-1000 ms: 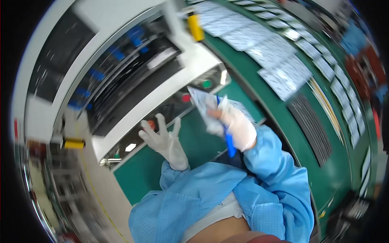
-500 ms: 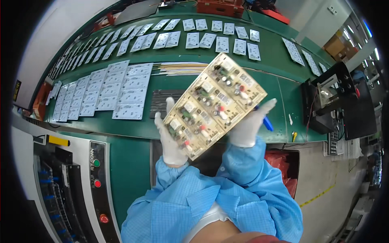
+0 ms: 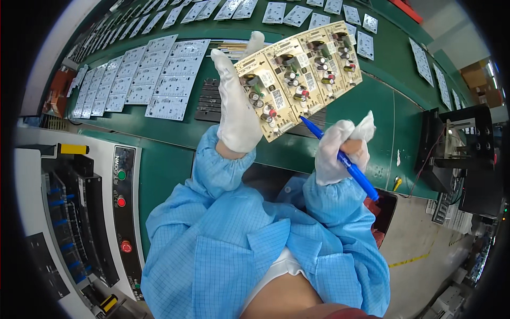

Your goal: Testing printed circuit boards using an automated tester and marking them.

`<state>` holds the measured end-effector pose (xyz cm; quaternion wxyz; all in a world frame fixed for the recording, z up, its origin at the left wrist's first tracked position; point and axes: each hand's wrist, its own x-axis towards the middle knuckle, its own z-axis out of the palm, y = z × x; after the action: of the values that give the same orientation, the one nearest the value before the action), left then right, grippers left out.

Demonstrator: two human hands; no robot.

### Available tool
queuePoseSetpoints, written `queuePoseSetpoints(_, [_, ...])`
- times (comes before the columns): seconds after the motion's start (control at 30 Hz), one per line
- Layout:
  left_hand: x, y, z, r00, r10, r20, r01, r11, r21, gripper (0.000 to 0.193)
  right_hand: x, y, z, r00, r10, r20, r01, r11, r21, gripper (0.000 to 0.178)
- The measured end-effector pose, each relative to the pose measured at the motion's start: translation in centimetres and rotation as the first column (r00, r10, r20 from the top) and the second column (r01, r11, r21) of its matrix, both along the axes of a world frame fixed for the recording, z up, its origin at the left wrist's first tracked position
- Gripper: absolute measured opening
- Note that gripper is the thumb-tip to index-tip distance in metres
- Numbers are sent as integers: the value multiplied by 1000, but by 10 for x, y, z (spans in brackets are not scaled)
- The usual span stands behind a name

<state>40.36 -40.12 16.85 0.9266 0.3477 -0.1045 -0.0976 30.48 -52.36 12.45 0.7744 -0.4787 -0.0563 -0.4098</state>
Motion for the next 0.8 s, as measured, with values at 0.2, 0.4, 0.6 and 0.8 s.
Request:
queuePoseSetpoints(0.2, [-4, 2, -5, 1000, 20, 16, -20, 1000, 17, 76, 22, 7, -5, 904, -422, 65, 317, 561, -765, 12])
queuePoseSetpoints(0.4, [-13, 4, 5, 996, 74, -48, -74, 997, -1, 80, 19, -12, 5, 959, -202, -199, 162, 967, -198, 23])
queuePoseSetpoints(0.6, [-16, 7, 11, 994, 42, -102, -42, 999, 1, 78, 45, -27, 12, 714, -624, 318, 564, 242, -790, 15])
queuePoseSetpoints(0.8, [-16, 6, 10, 994, 72, -81, -65, 995, 79, 75, 46, -41, 21, 861, -509, -15, 487, 832, -265, 10])
